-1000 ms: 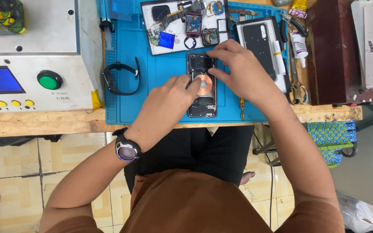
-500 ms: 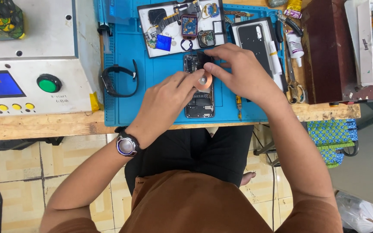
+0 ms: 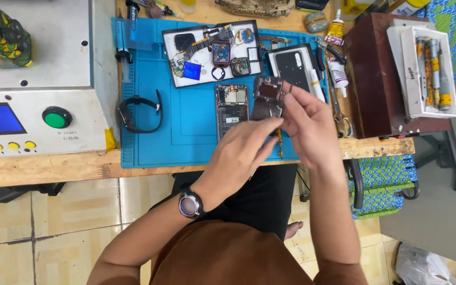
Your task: Using a precision screwdriver to remove screws and internal components from a smartphone on a repair bench.
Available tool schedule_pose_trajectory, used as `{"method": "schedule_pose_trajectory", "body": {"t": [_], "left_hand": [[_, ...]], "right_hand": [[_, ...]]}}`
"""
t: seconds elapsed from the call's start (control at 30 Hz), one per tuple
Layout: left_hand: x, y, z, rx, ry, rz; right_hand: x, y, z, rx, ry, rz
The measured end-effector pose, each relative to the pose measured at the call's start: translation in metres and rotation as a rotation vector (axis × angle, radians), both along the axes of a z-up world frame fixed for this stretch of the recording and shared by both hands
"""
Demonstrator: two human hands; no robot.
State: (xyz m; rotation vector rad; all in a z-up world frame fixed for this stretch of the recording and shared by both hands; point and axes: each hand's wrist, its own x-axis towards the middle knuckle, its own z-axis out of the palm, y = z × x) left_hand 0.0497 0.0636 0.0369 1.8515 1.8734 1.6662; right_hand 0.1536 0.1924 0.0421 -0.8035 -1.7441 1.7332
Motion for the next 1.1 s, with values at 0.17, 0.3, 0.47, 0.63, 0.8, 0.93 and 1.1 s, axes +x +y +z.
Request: {"method": "schedule_pose_trajectory", "body": {"t": [0.17, 0.3, 0.47, 0.63, 0.8, 0.93, 1.1], "left_hand": [[-0.003, -0.025, 0.012, 0.078, -0.376, 0.145], [-0.01, -0.033, 0.029, -0.095, -0.783, -0.049], [-0.008, -0.036, 0.034, -0.136, -0.941, -0.162], [-0.008, -0.039, 0.034, -0.137, -0.97, -0.144], [-0.015, -0.047, 0.038, -0.217, -0.965, -0.18], [-0.023, -0.052, 0.045, -0.502, -0.813, -0.199], [-0.044, -0.05, 0.041, -0.585, -0.652, -0.209]], "right_hand": [[0.026, -0.033, 0.002, -0.272, 0.211, -0.142], [0.043, -0.055, 0.011, -0.302, 0.208, -0.174], [0.036, -0.073, 0.033, -0.276, 0.217, -0.116], [0.041, -0.074, 0.014, -0.369, 0.303, -0.074], [0.05, -0.091, -0.011, -0.508, 0.488, 0.124], [0.059, -0.105, -0.046, -0.921, 0.604, 0.17], [0.061, -0.118, -0.06, -1.055, 0.668, 0.166]]}}
